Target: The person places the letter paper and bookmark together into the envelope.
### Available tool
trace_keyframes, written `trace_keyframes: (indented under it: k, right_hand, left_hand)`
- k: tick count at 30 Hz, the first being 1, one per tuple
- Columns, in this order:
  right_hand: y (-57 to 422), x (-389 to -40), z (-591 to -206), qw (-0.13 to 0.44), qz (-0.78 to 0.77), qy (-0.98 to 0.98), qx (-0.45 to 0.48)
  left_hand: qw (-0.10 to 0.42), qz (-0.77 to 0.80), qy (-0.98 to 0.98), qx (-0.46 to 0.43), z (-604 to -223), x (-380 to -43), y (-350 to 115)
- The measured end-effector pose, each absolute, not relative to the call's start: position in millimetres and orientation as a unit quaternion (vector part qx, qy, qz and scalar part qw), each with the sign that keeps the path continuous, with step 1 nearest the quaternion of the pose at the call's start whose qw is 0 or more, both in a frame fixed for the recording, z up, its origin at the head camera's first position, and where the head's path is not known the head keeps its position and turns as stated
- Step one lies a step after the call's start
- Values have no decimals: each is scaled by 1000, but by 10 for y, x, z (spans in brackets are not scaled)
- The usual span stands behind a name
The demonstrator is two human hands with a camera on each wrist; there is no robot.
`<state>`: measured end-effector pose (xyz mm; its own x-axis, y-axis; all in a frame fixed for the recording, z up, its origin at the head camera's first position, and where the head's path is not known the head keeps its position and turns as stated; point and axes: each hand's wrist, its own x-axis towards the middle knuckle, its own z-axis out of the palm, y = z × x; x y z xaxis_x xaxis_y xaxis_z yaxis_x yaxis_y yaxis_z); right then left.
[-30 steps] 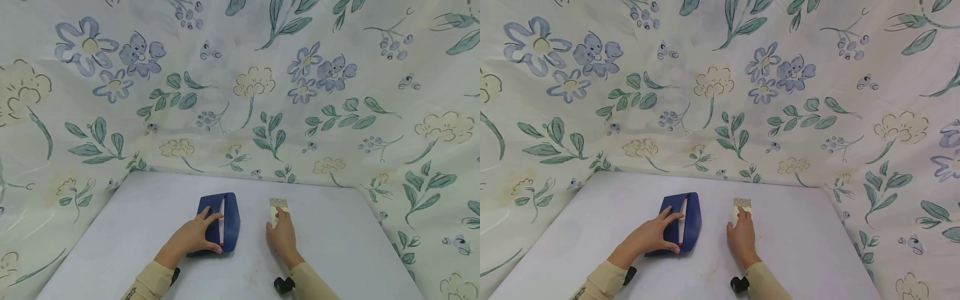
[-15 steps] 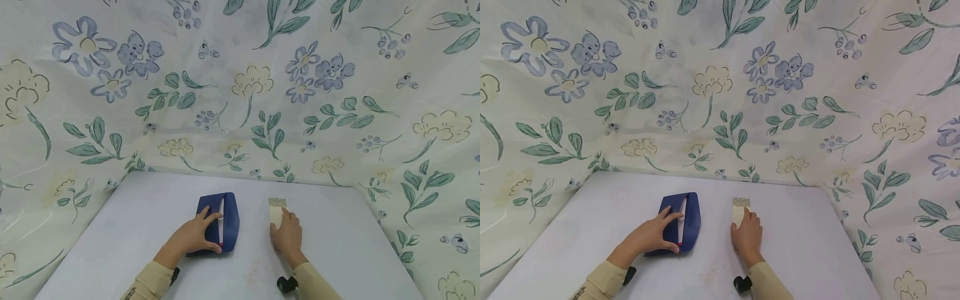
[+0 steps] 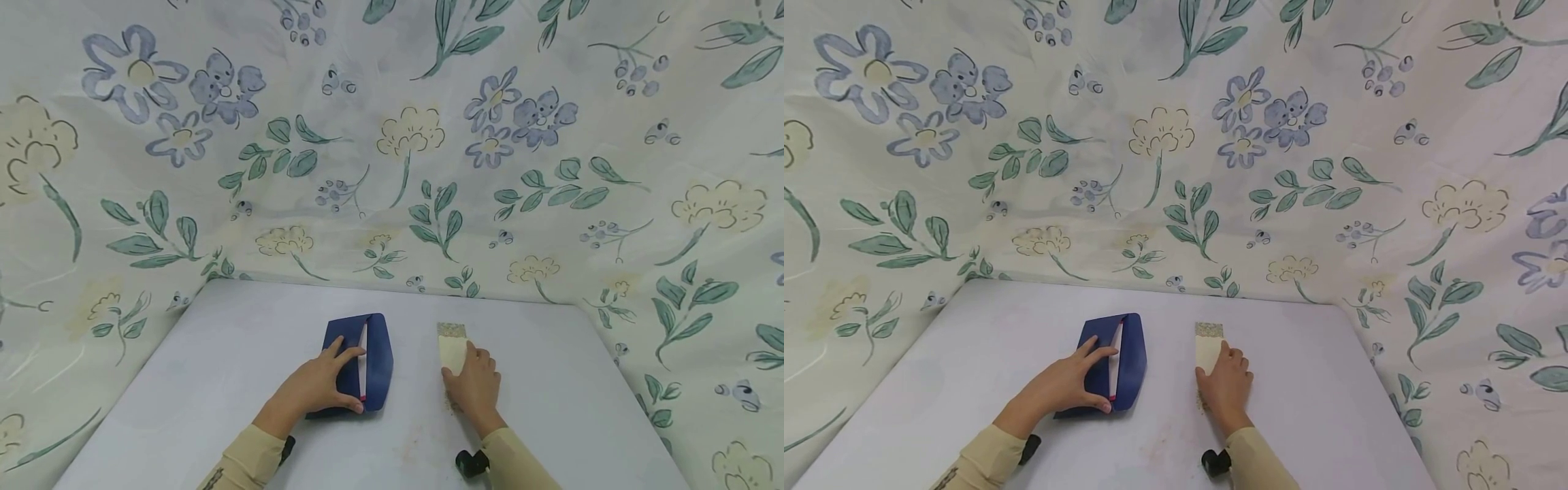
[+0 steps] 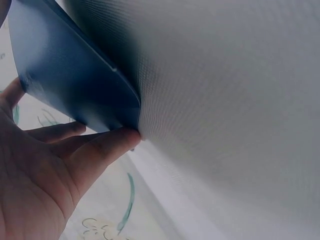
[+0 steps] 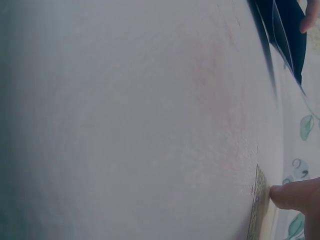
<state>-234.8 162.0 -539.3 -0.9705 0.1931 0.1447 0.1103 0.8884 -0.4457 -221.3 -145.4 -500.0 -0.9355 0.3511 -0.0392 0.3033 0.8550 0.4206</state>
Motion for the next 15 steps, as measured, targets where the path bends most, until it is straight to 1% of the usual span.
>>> trace_keyframes:
  k: [15]
  right_hand:
    - [1623, -2371, -5353, 89, 262, -957, -87]
  left_hand:
    - [53, 215, 960, 171, -5022, -2227, -1468]
